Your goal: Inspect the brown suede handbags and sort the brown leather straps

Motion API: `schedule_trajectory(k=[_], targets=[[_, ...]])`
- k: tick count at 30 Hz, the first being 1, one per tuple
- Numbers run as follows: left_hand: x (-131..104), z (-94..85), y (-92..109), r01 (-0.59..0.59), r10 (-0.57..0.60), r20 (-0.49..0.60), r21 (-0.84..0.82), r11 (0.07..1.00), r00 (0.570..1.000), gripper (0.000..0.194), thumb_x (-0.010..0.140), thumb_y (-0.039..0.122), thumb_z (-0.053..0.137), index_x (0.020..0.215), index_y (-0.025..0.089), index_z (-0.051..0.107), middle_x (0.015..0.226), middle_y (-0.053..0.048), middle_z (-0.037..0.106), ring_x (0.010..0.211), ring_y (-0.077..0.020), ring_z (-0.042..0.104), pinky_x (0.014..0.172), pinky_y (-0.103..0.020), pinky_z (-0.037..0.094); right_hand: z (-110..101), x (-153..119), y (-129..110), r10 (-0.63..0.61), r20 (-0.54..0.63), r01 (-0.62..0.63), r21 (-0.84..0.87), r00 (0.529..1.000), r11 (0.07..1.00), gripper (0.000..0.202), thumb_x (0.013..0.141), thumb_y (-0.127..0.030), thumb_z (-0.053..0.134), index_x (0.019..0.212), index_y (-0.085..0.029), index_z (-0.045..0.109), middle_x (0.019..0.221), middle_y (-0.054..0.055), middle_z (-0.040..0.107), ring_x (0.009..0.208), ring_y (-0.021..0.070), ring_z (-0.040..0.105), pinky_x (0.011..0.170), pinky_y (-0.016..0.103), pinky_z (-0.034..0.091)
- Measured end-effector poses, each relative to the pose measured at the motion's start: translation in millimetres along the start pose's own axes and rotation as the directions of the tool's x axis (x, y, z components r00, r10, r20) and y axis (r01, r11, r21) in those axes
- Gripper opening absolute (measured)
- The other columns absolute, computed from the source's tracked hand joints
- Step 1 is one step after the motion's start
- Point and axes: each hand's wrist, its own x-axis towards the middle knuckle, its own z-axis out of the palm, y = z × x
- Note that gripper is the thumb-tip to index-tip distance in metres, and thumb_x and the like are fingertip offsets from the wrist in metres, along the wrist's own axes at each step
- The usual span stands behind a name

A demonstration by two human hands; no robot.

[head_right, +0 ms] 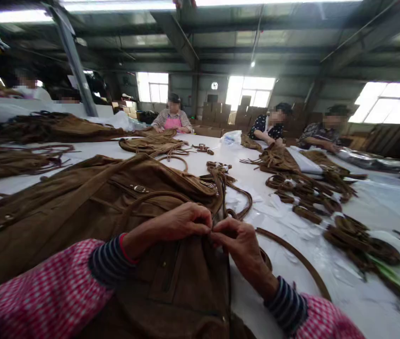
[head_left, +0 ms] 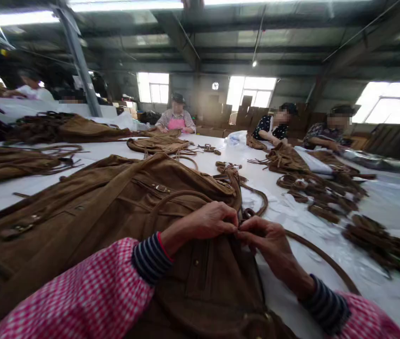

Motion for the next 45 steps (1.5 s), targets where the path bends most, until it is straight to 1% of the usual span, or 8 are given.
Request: schedule_trajectory(k=[15, 23, 34, 37, 39, 41, 43, 45], targets=[[-1.8, 4.3, 3.0, 0.077, -0.078, -0.093, -0.014, 0.997, 0.993, 0.014, 0.082, 0.020, 0.061, 0.083, 0.013, 0.073, 0.071, 0.003, 0.058, 0.069, -0.0117, 0.052, 0.063, -0.022, 0.035, -6.2, 2.8, -6.2, 0.089, 0.119, -0.101, 0.095, 0.989, 0.990, 0.030, 0.081, -0.043, 0.082, 0.089, -0.014, 0.077, 0.070, 0.003, 0.071, 0.057, 0.0100, 0.057, 0.052, 0.021, 0.046], [-2.5, 10.4, -0.5, 0.094, -0.085, -0.121, 0.067, 0.993, 0.989, 0.013, 0.080, 0.019, 0.060, 0.081, 0.015, 0.072, 0.073, 0.002, 0.062, 0.074, -0.0138, 0.055, 0.067, -0.024, 0.036, -0.6, 3.6, -4.0, 0.067, 0.071, -0.068, 0.019, 0.995, 0.997, 0.030, 0.079, -0.043, 0.081, 0.080, -0.014, 0.074, 0.060, 0.001, 0.066, 0.051, 0.0088, 0.050, 0.048, 0.021, 0.037], [-4.1, 12.1, -3.8, 0.140, -0.165, -0.173, -0.147, 0.979, 0.971, 0.014, 0.077, 0.026, 0.062, 0.076, 0.015, 0.070, 0.070, 0.002, 0.058, 0.071, -0.0139, 0.051, 0.066, -0.026, 0.036, 17.1, 7.5, 6.3, 0.060, 0.017, -0.062, 0.202, 0.998, 0.977, 0.032, 0.077, -0.044, 0.081, 0.079, -0.015, 0.068, 0.060, -0.002, 0.064, 0.046, 0.0071, 0.047, 0.045, 0.020, 0.033], [-3.9, 12.4, -2.4, 0.110, -0.128, -0.245, -0.086, 0.990, 0.961, 0.018, 0.083, 0.031, 0.063, 0.079, 0.015, 0.072, 0.075, 0.001, 0.062, 0.075, -0.0152, 0.054, 0.069, -0.027, 0.037, 3.6, 16.6, -8.1, 0.060, 0.093, -0.068, 0.086, 0.994, 0.994, 0.034, 0.078, -0.048, 0.078, 0.082, -0.016, 0.068, 0.061, -0.001, 0.065, 0.047, 0.0100, 0.050, 0.045, 0.022, 0.035], [-4.5, 11.7, -0.8, 0.096, -0.096, -0.319, -0.015, 0.995, 0.943, 0.021, 0.088, 0.034, 0.061, 0.081, 0.016, 0.070, 0.078, 0.000, 0.063, 0.076, -0.0155, 0.055, 0.071, -0.027, 0.039, -14.3, 20.1, -23.2, -0.027, 0.069, 0.038, -0.152, 0.997, 0.988, 0.029, 0.083, -0.046, 0.072, 0.085, -0.017, 0.069, 0.067, 0.001, 0.067, 0.055, 0.0134, 0.056, 0.052, 0.025, 0.039], [-5.1, 11.2, 2.4, 0.122, -0.096, -0.354, 0.052, 0.991, 0.930, 0.022, 0.091, 0.037, 0.059, 0.085, 0.017, 0.068, 0.078, 0.000, 0.063, 0.075, -0.0153, 0.056, 0.070, -0.026, 0.039, -35.6, 16.4, -35.8, -0.171, -0.001, 0.148, -0.496, 0.985, 0.855, 0.022, 0.089, -0.041, 0.065, 0.088, -0.019, 0.070, 0.078, 0.003, 0.071, 0.069, 0.0166, 0.063, 0.063, 0.028, 0.043], [-4.3, 12.4, 7.9, 0.188, -0.126, -0.326, 0.167, 0.968, 0.937, 0.024, 0.092, 0.042, 0.061, 0.088, 0.019, 0.066, 0.077, 0.000, 0.065, 0.071, -0.0157, 0.058, 0.066, -0.027, 0.038, -54.1, 5.0, -40.3, -0.269, -0.005, 0.164, -0.780, 0.963, 0.603, 0.020, 0.094, -0.037, 0.059, 0.092, -0.020, 0.069, 0.089, 0.005, 0.072, 0.080, 0.0198, 0.065, 0.072, 0.031, 0.042], [-0.1, 16.3, 16.0, 0.271, -0.177, -0.270, 0.369, 0.889, 0.947, 0.029, 0.090, 0.048, 0.063, 0.085, 0.020, 0.066, 0.077, -0.002, 0.068, 0.072, -0.0185, 0.062, 0.066, -0.028, 0.038, -64.5, -9.7, -35.5, -0.214, 0.057, 0.140, -0.906, 0.975, 0.399, 0.021, 0.095, -0.039, 0.059, 0.098, -0.020, 0.066, 0.093, 0.007, 0.073, 0.084, 0.0231, 0.067, 0.073, 0.032, 0.040]])
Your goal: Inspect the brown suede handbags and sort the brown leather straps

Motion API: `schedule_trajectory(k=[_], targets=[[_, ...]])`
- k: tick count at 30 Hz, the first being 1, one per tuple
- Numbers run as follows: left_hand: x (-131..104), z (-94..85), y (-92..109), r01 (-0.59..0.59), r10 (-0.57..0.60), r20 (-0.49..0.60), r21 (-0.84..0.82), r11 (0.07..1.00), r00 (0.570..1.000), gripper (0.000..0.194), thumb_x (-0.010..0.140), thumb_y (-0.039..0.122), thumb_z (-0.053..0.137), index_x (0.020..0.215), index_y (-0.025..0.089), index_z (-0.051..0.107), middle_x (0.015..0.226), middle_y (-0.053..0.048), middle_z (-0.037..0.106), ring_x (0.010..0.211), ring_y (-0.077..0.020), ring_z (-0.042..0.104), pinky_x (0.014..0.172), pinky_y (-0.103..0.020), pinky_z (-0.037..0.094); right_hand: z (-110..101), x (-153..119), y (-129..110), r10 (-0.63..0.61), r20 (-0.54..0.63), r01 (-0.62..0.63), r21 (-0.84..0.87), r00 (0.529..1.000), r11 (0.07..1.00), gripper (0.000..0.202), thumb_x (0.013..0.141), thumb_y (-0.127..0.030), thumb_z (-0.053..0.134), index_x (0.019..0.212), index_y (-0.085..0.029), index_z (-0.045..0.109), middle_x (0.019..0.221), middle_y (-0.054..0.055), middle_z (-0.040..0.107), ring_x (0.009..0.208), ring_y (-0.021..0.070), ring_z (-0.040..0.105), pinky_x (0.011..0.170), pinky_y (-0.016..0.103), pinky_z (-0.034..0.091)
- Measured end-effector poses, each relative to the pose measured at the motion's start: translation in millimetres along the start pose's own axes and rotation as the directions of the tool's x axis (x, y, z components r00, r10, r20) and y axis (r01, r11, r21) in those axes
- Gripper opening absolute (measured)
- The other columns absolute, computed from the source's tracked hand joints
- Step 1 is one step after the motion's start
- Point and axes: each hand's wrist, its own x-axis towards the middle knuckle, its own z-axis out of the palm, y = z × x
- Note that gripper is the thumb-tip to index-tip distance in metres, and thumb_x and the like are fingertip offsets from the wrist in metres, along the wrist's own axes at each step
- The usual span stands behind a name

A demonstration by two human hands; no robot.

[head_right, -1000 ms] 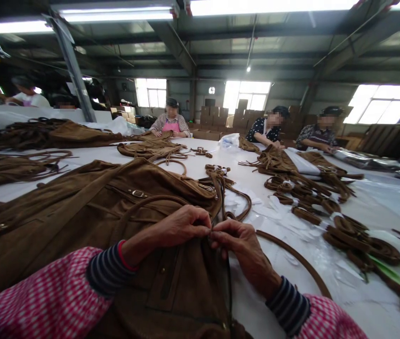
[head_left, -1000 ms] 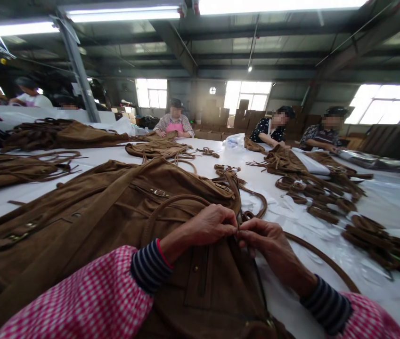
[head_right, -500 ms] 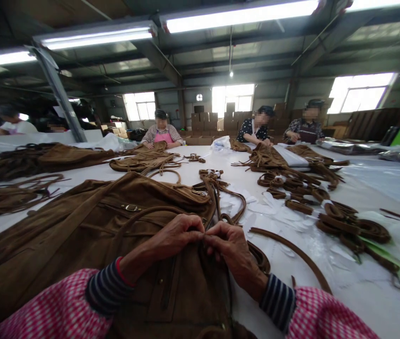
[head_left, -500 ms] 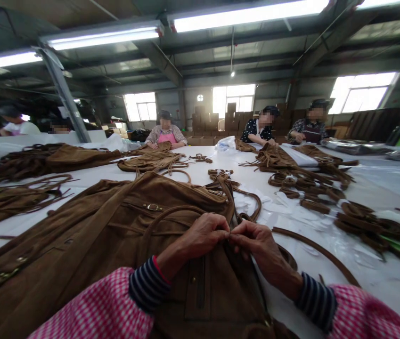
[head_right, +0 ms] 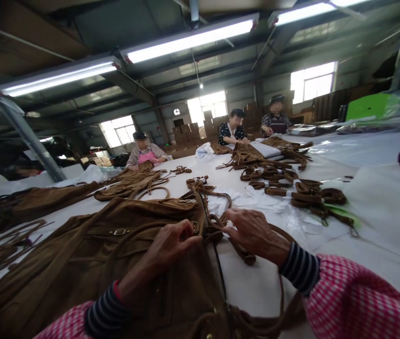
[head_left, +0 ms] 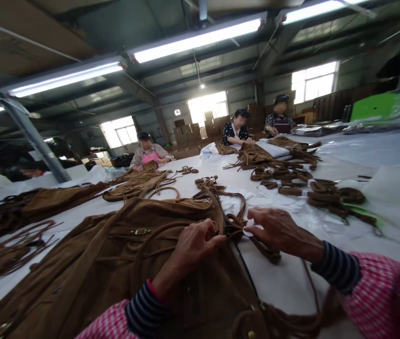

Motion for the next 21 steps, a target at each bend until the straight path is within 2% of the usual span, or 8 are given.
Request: schedule_trajectory(k=[2, 4, 7, 10, 12, 17, 19, 21], targets=[[5.0, 2.6, 12.2, 0.036, -0.056, 0.071, 0.255, 0.966, 0.996, 0.038, 0.089, 0.056, 0.062, 0.080, 0.019, 0.068, 0.079, -0.007, 0.071, 0.080, -0.0247, 0.068, 0.070, -0.031, 0.041, 6.8, -14.1, 4.0, 0.010, 0.124, 0.002, -0.093, 0.992, 0.996, 0.023, 0.093, -0.040, 0.062, 0.101, -0.019, 0.063, 0.093, 0.009, 0.073, 0.086, 0.0254, 0.069, 0.072, 0.032, 0.039], [13.3, 6.5, 23.4, 0.064, -0.128, 0.133, 0.405, 0.912, 0.983, 0.049, 0.089, 0.063, 0.056, 0.077, 0.017, 0.070, 0.084, -0.014, 0.074, 0.089, -0.0316, 0.071, 0.075, -0.035, 0.046, 17.7, -21.9, 4.4, 0.051, 0.180, -0.032, -0.109, 0.982, 0.994, 0.020, 0.090, -0.035, 0.062, 0.102, -0.018, 0.060, 0.094, 0.010, 0.073, 0.087, 0.0261, 0.069, 0.071, 0.032, 0.038], [26.2, 13.4, 32.6, 0.100, -0.199, 0.185, 0.440, 0.892, 0.962, 0.057, 0.088, 0.066, 0.051, 0.075, 0.015, 0.072, 0.087, -0.021, 0.074, 0.092, -0.0371, 0.072, 0.079, -0.041, 0.050, 31.3, -23.4, 4.6, 0.071, 0.143, -0.064, -0.058, 0.987, 0.996, 0.016, 0.087, -0.026, 0.057, 0.101, -0.017, 0.059, 0.097, 0.010, 0.073, 0.092, 0.0261, 0.070, 0.073, 0.032, 0.037], [31.8, 16.6, 31.4, 0.110, -0.212, 0.190, 0.437, 0.893, 0.959, 0.036, 0.084, 0.047, 0.057, 0.072, 0.015, 0.069, 0.086, -0.021, 0.073, 0.090, -0.0360, 0.070, 0.078, -0.041, 0.050, 38.8, -21.9, 9.2, 0.056, 0.097, -0.057, 0.006, 0.994, 0.998, 0.016, 0.088, -0.028, 0.055, 0.099, -0.017, 0.059, 0.098, 0.010, 0.073, 0.092, 0.0261, 0.069, 0.073, 0.032, 0.035], [30.5, 12.6, 27.1, 0.103, -0.202, 0.198, 0.419, 0.902, 0.959, 0.025, 0.081, 0.037, 0.057, 0.067, 0.017, 0.062, 0.080, -0.015, 0.070, 0.085, -0.0304, 0.068, 0.075, -0.036, 0.048, 42.1, -22.2, 13.4, 0.038, 0.052, -0.040, 0.027, 0.998, 0.999, 0.018, 0.088, -0.028, 0.054, 0.101, -0.017, 0.059, 0.096, 0.010, 0.073, 0.090, 0.0257, 0.069, 0.073, 0.032, 0.034], [14.5, -23.5, 23.2, 0.128, -0.198, 0.243, 0.279, 0.952, 0.950, 0.034, 0.088, 0.039, 0.046, 0.060, 0.021, 0.038, 0.059, 0.003, 0.043, 0.058, -0.0135, 0.047, 0.056, -0.025, 0.034, 41.4, -22.4, 17.6, 0.030, -0.066, -0.025, 0.074, 0.997, 0.997, 0.025, 0.088, -0.026, 0.054, 0.110, -0.015, 0.057, 0.088, 0.009, 0.073, 0.083, 0.0242, 0.068, 0.071, 0.032, 0.032], [4.9, -43.2, 29.3, 0.153, -0.182, 0.150, 0.185, 0.971, 0.972, 0.036, 0.092, 0.044, 0.039, 0.065, 0.022, 0.035, 0.061, 0.005, 0.036, 0.057, -0.0117, 0.039, 0.056, -0.025, 0.030, 34.0, -21.1, 15.3, 0.088, -0.080, -0.077, 0.131, 0.993, 0.988, 0.027, 0.086, -0.027, 0.055, 0.111, -0.016, 0.057, 0.084, 0.007, 0.073, 0.078, 0.0228, 0.066, 0.068, 0.031, 0.030], [-4.3, -62.1, 38.8, 0.162, -0.162, -0.013, 0.088, 0.983, 0.987, 0.039, 0.093, 0.050, 0.040, 0.066, 0.022, 0.033, 0.063, 0.006, 0.032, 0.059, -0.0114, 0.033, 0.056, -0.026, 0.027, 21.8, -18.4, 11.0, 0.154, -0.059, -0.138, 0.217, 0.986, 0.966, 0.027, 0.083, -0.028, 0.058, 0.108, -0.018, 0.057, 0.082, 0.006, 0.072, 0.074, 0.0211, 0.064, 0.065, 0.030, 0.027]])
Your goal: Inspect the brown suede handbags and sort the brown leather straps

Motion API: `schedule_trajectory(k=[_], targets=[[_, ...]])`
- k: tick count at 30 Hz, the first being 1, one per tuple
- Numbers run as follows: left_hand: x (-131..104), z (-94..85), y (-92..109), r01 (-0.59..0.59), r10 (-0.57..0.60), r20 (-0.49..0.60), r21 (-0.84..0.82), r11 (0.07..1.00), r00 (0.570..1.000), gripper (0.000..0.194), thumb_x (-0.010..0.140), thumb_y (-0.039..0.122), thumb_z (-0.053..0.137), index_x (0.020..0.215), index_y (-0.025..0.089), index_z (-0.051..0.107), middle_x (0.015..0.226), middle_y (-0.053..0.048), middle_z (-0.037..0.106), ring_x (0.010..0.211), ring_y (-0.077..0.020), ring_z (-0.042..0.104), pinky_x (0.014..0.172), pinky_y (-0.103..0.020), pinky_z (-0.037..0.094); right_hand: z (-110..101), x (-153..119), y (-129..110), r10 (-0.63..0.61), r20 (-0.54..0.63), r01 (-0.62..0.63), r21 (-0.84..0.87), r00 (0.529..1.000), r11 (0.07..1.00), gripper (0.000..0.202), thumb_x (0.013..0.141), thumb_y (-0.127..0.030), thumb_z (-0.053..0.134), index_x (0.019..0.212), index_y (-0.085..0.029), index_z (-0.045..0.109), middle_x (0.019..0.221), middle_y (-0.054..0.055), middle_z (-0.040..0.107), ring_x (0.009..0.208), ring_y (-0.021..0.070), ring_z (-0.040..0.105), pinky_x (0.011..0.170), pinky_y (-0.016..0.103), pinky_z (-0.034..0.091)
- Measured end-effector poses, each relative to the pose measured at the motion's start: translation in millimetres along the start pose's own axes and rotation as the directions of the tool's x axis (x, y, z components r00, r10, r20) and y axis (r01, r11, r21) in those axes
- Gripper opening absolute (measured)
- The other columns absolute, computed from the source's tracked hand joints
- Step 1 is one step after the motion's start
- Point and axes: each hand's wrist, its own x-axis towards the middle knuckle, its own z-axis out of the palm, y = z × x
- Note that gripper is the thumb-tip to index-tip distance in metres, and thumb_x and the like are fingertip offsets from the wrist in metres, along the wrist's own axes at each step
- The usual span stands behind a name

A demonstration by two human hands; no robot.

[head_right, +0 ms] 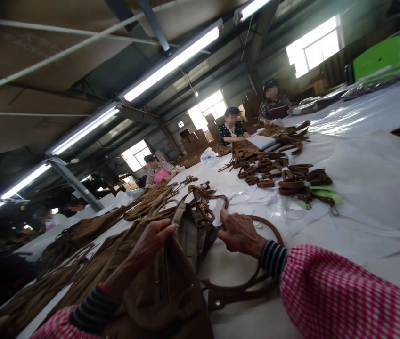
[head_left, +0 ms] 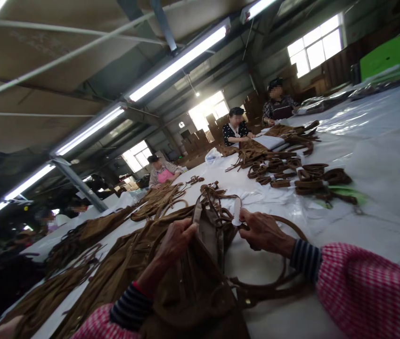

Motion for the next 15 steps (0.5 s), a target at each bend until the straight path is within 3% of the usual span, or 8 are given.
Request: schedule_trajectory(k=[3, 7, 9, 11, 15], targets=[[-10.2, -24.2, 10.5, -0.004, 0.002, -0.195, -0.008, 1.000, 0.981, 0.042, 0.092, 0.053, 0.043, 0.065, 0.021, 0.036, 0.063, 0.006, 0.033, 0.060, -0.0121, 0.034, 0.059, -0.027, 0.027, -19.6, 10.9, -17.6, 0.047, 0.039, -0.051, 0.108, 0.998, 0.993, 0.023, 0.080, -0.029, 0.061, 0.101, -0.019, 0.059, 0.082, 0.006, 0.071, 0.074, 0.0201, 0.063, 0.062, 0.029, 0.026], [-9.6, -38.8, 17.9, 0.004, 0.023, -0.258, 0.104, 0.995, 0.966, 0.043, 0.092, 0.052, 0.044, 0.063, 0.021, 0.035, 0.061, 0.005, 0.034, 0.060, -0.0133, 0.037, 0.060, -0.029, 0.024, -29.0, 40.9, -57.2, -0.036, 0.058, 0.029, 0.122, 0.998, 0.992, 0.026, 0.081, -0.034, 0.062, 0.100, -0.016, 0.061, 0.089, 0.011, 0.071, 0.083, 0.0240, 0.065, 0.064, 0.029, 0.032], [-5.9, -39.0, 19.6, 0.007, 0.025, -0.253, 0.125, 0.992, 0.967, 0.042, 0.091, 0.050, 0.045, 0.061, 0.021, 0.034, 0.059, 0.005, 0.032, 0.059, -0.0132, 0.036, 0.059, -0.029, 0.023, -16.7, 55.2, -82.0, -0.075, 0.073, 0.057, 0.221, 0.995, 0.974, 0.029, 0.080, -0.035, 0.065, 0.102, -0.015, 0.062, 0.093, 0.013, 0.071, 0.089, 0.0272, 0.066, 0.070, 0.031, 0.037], [-2.3, -37.6, 21.2, 0.009, 0.021, -0.259, 0.116, 0.993, 0.966, 0.041, 0.090, 0.046, 0.045, 0.060, 0.021, 0.035, 0.059, 0.005, 0.033, 0.059, -0.0131, 0.036, 0.059, -0.029, 0.023, 5.9, 62.8, -104.1, -0.111, 0.124, 0.048, 0.428, 0.986, 0.903, 0.025, 0.078, -0.030, 0.068, 0.099, -0.016, 0.064, 0.094, 0.013, 0.071, 0.094, 0.0287, 0.065, 0.077, 0.033, 0.042], [1.8, -34.9, 20.1, 0.017, -0.001, -0.277, 0.057, 0.998, 0.961, 0.041, 0.090, 0.043, 0.049, 0.059, 0.020, 0.036, 0.058, 0.005, 0.032, 0.058, -0.0121, 0.035, 0.059, -0.029, 0.023, 49.7, 57.4, -120.1, -0.244, 0.218, 0.023, 0.699, 0.945, 0.714, 0.004, 0.076, -0.018, 0.067, 0.077, -0.019, 0.064, 0.075, 0.005, 0.069, 0.078, 0.0220, 0.065, 0.076, 0.034, 0.049]])
